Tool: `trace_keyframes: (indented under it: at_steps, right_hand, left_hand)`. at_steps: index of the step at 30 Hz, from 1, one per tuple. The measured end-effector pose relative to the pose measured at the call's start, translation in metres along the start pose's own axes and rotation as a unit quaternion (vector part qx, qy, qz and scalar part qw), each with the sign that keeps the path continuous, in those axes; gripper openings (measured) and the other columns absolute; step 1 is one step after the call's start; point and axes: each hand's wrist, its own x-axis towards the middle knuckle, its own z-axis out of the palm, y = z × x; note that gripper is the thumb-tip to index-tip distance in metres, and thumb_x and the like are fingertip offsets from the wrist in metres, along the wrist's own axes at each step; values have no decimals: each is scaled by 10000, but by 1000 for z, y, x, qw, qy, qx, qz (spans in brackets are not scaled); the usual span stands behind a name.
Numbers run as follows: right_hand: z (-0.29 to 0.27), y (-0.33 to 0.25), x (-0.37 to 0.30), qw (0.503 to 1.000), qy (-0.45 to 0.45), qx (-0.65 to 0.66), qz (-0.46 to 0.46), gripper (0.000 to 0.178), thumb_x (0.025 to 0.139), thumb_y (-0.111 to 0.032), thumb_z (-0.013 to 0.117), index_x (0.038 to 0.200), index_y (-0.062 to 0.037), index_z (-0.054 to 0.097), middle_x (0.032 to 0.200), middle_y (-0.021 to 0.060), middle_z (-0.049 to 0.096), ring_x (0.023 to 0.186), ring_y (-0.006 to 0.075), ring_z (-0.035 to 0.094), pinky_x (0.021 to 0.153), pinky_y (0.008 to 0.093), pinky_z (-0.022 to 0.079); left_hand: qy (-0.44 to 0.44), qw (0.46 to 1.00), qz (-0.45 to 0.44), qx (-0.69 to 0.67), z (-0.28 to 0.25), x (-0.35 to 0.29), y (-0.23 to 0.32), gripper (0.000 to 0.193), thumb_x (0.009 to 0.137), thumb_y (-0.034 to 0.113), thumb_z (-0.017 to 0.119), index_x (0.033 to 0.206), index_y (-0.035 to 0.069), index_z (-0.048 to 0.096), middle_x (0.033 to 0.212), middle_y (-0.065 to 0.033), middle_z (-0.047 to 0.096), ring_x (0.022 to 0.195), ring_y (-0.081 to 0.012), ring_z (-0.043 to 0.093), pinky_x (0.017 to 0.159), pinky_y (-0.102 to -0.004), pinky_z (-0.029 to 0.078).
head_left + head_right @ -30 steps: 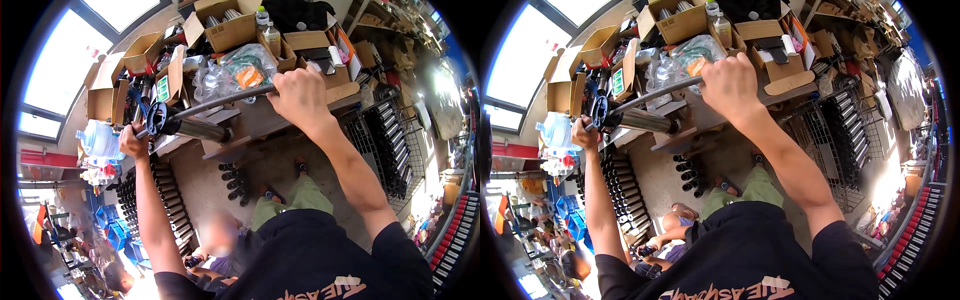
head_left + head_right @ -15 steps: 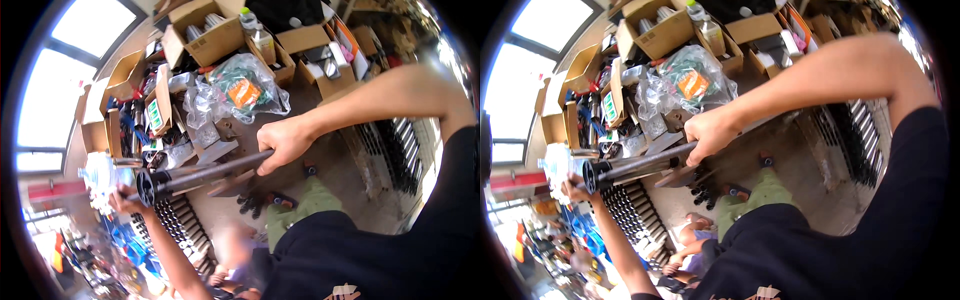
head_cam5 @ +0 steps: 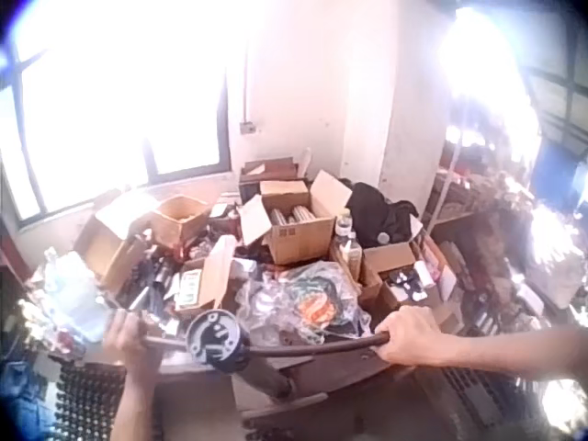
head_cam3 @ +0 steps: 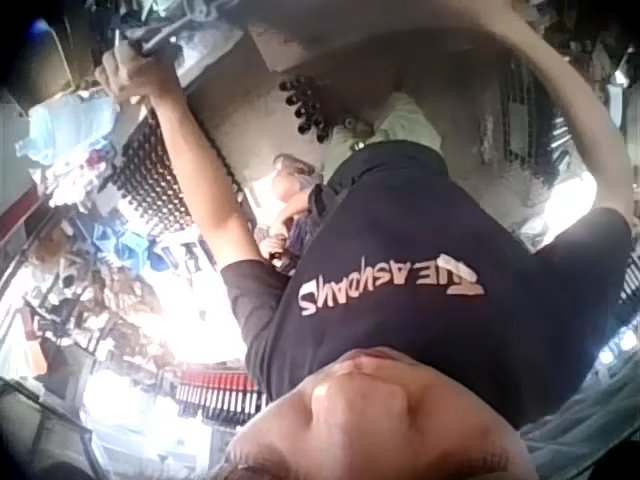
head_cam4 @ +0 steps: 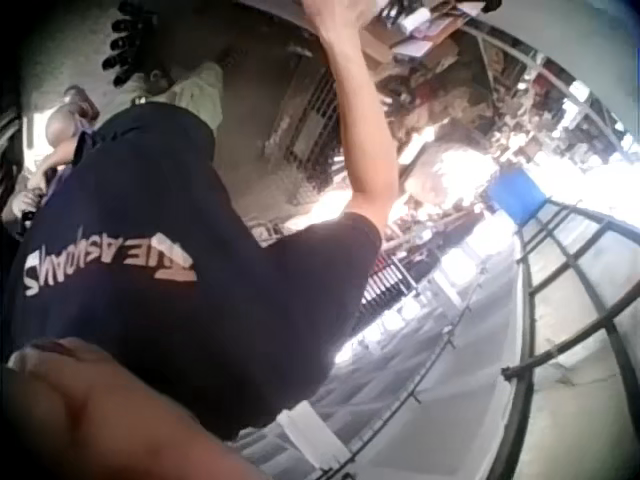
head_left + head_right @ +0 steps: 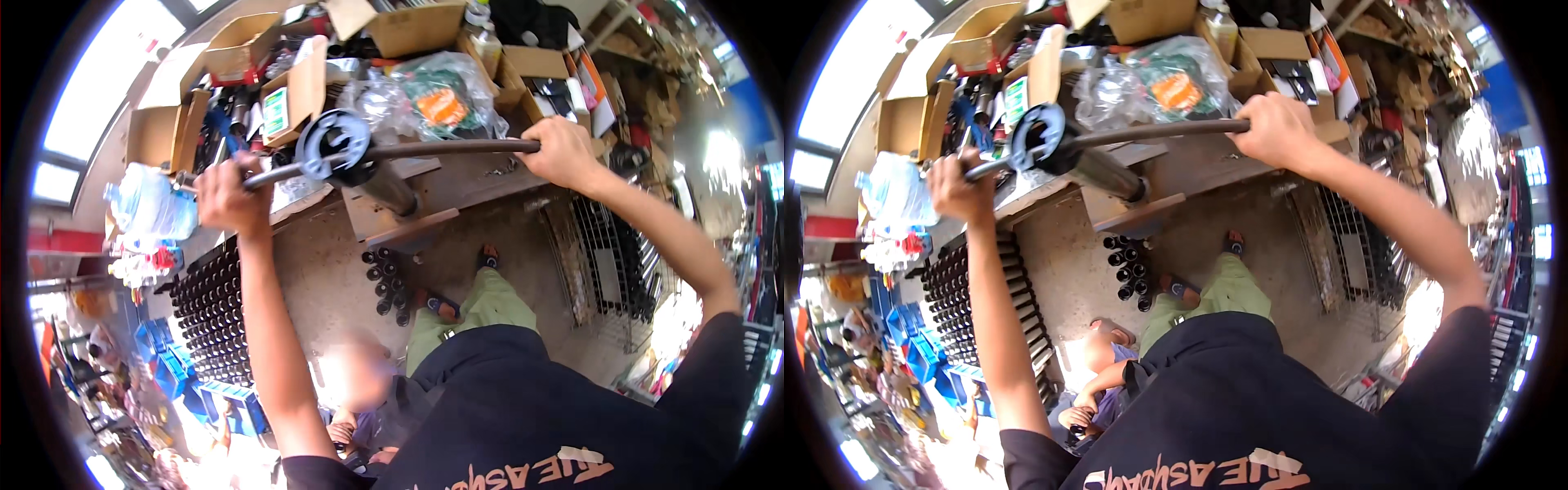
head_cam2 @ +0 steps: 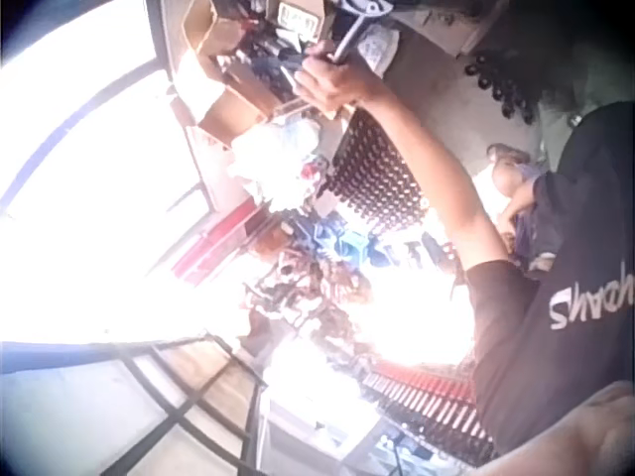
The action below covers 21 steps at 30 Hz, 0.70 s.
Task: The person assembles metal components by inserting a rod through a large cylinder and tightening it, then places the finished part into a cart and wipes another component with a cloth.
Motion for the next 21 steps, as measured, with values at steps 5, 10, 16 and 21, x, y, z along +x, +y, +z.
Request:
trace_keyframes:
  at_steps: [5,10,16,21]
  right_hand:
    - [-9,-33,-15,998,30,-20,54,307,753,-466,765,858,-177,786,720,97,696,755,335,690,696,436,543]
    - [-22,-37,-17,985,100,-81,115,298,818,-453,723,838,-166,796,775,144,715,776,356,703,690,452,548]
    - [-19,-41,-35,979,139,-70,132,258,831,-414,711,877,-178,804,795,156,723,798,354,715,719,438,565]
    - [-7,-37,-55,980,174,-25,94,224,755,-343,736,776,-124,778,686,122,706,698,292,728,620,405,566]
  left_hand:
    - [24,999,1,22,-9,-4,-9,259,786,150,639,583,114,482,586,-50,489,549,-255,518,485,-384,410]
    - [9,1000,-2,-13,-8,-13,-7,225,766,145,645,585,109,516,597,-52,535,556,-262,542,484,-379,439]
    - [-2,999,16,-47,4,-18,-10,223,779,151,655,604,129,518,597,-44,519,542,-259,530,454,-400,402]
    - [-66,996,19,-47,-1,-10,-7,176,824,164,642,691,80,564,705,-100,597,703,-325,598,652,-449,479]
